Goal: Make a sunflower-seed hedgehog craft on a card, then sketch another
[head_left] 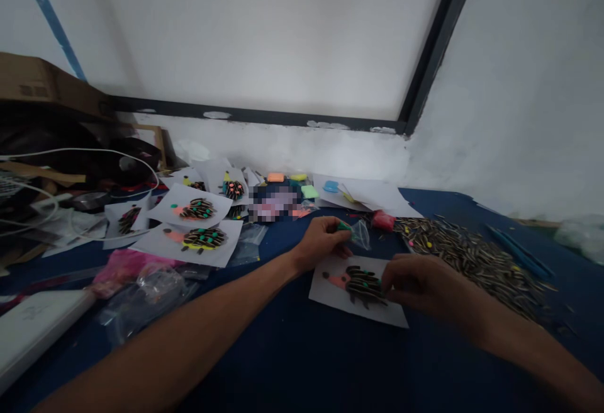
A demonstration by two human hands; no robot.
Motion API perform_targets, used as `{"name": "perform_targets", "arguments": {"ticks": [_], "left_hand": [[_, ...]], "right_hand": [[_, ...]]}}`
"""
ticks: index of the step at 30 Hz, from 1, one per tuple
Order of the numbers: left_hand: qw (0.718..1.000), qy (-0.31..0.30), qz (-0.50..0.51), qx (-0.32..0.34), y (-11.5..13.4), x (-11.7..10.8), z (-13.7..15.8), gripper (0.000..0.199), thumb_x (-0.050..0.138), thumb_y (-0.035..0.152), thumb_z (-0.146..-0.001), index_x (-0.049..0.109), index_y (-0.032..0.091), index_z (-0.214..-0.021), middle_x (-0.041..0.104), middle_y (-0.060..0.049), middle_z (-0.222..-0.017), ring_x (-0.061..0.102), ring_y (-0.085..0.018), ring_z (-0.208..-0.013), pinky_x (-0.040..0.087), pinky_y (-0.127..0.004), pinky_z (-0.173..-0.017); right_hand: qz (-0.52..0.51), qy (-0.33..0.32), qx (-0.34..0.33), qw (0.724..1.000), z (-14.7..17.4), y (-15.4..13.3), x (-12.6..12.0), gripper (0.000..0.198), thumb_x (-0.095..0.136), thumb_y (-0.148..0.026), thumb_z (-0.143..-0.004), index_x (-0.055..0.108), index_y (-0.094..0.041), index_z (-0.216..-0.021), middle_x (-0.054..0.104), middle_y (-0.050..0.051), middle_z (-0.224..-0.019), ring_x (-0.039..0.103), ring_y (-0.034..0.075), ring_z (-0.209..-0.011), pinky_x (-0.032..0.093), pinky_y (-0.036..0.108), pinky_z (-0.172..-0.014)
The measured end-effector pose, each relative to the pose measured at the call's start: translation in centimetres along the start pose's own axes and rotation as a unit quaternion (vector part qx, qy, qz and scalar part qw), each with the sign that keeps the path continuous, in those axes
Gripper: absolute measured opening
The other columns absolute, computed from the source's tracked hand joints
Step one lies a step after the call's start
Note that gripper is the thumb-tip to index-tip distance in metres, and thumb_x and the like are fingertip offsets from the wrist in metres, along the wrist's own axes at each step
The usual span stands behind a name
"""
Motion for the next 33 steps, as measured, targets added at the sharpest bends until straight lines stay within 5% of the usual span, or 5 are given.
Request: {"name": "perform_targets", "arguments": {"ticks": [33], "left_hand": [[1.0, -0.003, 0.011, -0.002, -0.09, 0.05, -0.08, 0.005, 0.058, 0.008, -0.082, 0.054, 0.01, -0.081, 0.059, 0.002, -0.06, 0.061, -0.01, -0.047, 0.049, -0.018, -0.045]], "right_hand": [[0.034, -0.015, -0.002, 0.999, -0.21, -0.28, 0.6, 0.013, 0.056, -0.017, -0.076, 0.068, -0.02, -0.074, 0.065, 0.002, -0.068, 0.055, 0.011, -0.059, 0.036, 0.021, -0.054]]}}
Point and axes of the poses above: each hand's wrist, its own z-axis away from the middle knuckle, its own x-axis out of the palm, y = z × x, the point moved 8 cm from there along -z, towards the middle knuckle
